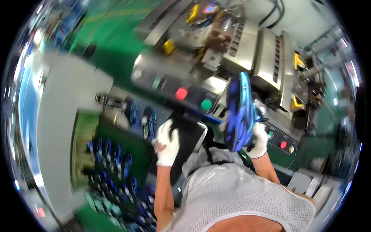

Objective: The person, wearing white gloves, places shoe components into a lasting machine, operates buttons to cycle the machine, and places processed shoe uppers onto a conveyor belt.

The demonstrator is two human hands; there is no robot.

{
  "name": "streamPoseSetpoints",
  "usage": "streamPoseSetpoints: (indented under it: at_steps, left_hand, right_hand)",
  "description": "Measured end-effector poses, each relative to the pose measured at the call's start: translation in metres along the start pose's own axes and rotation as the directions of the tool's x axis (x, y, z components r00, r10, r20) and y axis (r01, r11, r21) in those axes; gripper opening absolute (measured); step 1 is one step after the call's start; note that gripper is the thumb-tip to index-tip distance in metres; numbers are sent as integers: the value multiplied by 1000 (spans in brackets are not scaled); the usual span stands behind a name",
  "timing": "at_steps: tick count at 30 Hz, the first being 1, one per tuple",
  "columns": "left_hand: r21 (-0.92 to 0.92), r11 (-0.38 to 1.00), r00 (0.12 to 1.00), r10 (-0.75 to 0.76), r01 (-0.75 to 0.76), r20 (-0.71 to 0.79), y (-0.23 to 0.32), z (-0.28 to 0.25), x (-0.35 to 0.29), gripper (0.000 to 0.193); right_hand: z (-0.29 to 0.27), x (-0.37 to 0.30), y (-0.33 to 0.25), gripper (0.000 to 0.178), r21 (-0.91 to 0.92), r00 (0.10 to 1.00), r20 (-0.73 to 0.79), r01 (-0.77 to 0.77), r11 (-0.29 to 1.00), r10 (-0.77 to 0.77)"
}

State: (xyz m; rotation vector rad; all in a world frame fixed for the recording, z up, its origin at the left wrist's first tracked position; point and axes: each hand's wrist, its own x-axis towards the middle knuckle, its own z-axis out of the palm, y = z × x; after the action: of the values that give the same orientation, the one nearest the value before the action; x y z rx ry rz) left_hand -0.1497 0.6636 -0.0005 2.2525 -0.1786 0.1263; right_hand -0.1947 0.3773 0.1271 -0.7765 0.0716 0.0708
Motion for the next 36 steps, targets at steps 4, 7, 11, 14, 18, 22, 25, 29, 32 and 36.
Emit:
streamPoseSetpoints:
  at_steps: [4,7,11,14,18,22,25,29,32,36]
  left_hand:
    - [90,963,965,259,-255,-39,44,-37,85,44]
    - [113,866,873,485,-488,54,80,-33,155,48]
    - [216,734,765,613,-644,196,110,-4,240,44]
    - [144,704,708,638,-696,302,111,35,299,43]
    - [56,717,674,622,-695,399,94,105,375,52]
    - [52,803,772,551,-594,316,103,169,423,67]
    - [300,737,794,531,-605,296,73,205,466,79]
    - [359,796,871,415,-488,263,76,217,510,74]
    - [247,862,882,367,-442,295,124,205,493,70]
    - [213,890,915,388,-403,109,151,122,432,70]
  right_hand:
    - [-16,-5,-8,65,105,977,-202,-42,994,63]
    - [1,-2,-30,64,213,968,-244,-10,977,63]
    - [-33,-11,-15,56,232,945,-310,-34,972,107]
    - [-35,-14,-23,49,221,928,-342,-72,973,146]
    - [-47,-22,-31,59,52,944,-327,-35,998,50]
    - [-67,-39,-34,77,-44,933,-360,-45,998,26]
    - [-64,-46,-43,81,1,932,-363,18,1000,-16]
    - [-86,-63,-13,67,32,872,-485,-57,998,65]
    - [-84,-45,-18,70,-3,852,-524,-14,1000,11]
    - [-63,-14,-31,80,-61,875,-481,21,998,-48]
